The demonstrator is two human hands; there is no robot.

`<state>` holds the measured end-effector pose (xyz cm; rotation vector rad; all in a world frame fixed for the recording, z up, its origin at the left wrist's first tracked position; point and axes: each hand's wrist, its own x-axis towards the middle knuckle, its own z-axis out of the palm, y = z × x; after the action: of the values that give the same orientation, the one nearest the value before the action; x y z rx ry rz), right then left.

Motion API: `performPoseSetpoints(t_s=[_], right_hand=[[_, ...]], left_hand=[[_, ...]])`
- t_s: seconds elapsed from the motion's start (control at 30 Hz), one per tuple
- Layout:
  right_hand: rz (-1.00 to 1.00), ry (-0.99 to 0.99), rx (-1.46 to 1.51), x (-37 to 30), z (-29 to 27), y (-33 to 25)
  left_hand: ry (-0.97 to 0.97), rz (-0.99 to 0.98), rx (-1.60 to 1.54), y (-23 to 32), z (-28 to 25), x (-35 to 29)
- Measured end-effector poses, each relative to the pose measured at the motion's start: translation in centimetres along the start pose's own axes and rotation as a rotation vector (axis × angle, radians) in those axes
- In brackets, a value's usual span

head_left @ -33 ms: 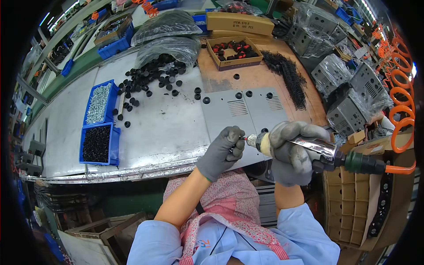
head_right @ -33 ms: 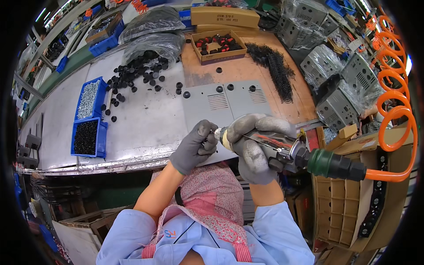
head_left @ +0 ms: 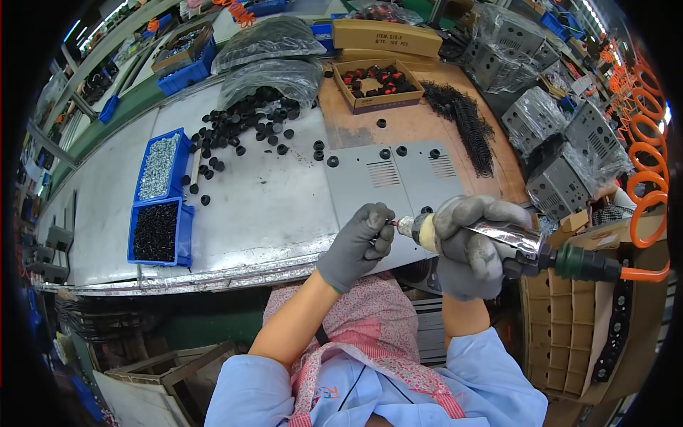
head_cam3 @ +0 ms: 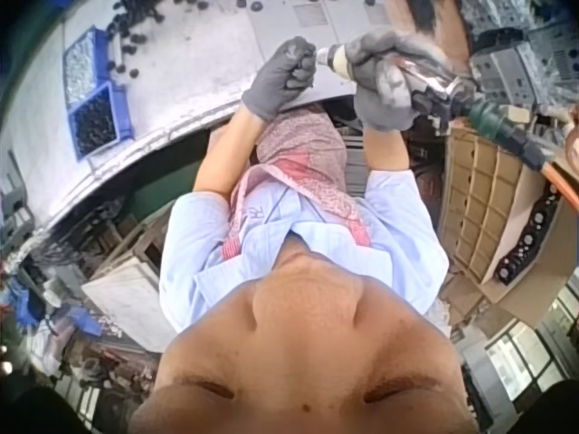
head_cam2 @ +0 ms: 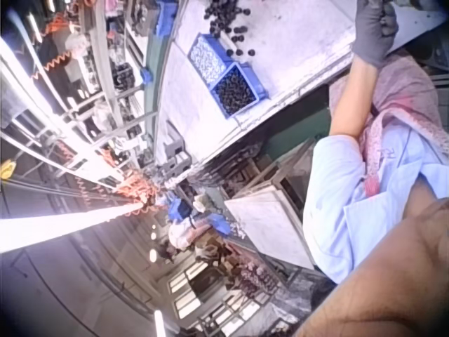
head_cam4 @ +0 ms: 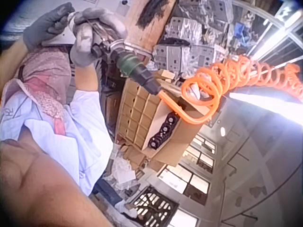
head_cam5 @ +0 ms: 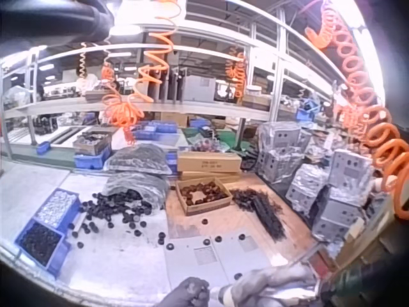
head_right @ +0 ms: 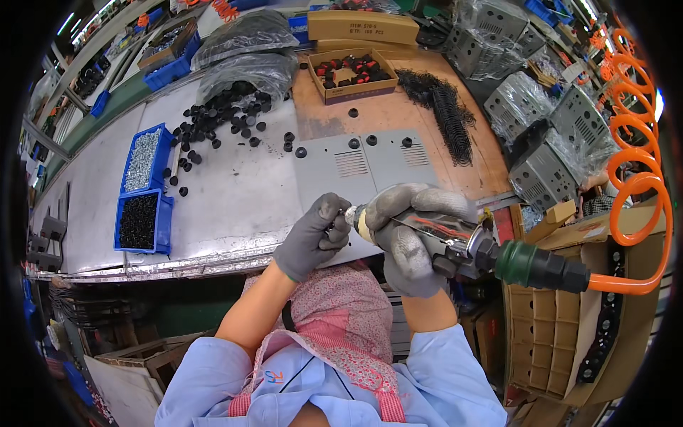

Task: Assemble electronic housing by installing components, fans, and screws using a pneumatic screwdriver.

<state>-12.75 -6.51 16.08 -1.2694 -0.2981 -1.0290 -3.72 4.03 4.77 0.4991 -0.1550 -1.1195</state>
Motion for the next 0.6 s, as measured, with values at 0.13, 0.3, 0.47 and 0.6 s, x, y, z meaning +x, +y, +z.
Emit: performPoseSetpoints(t_s=[0.13,0.3,0.47,0.6], right_hand=[[0.085,0.074,0.071,-0.5,-0.1,-0.2],[0.040,0.044,0.019,-0.2,-0.5,0.3],[-0.046,-0.051,-0.009,0.2,-1.1,1.0],[-0.112,-0.115,-0.028,0.7,-1.3,1.2]], left_hand=[[0.076,-0.010,0.056,0.6,0.4,-0.2],[0.078,-0.020,0.061,0.6,0.0,-0.1],[0.090,-0.051,0.103,0.8,0.3,0.3],[-0.058,-0.204,-0.133,0.9,-0.9,1.2]])
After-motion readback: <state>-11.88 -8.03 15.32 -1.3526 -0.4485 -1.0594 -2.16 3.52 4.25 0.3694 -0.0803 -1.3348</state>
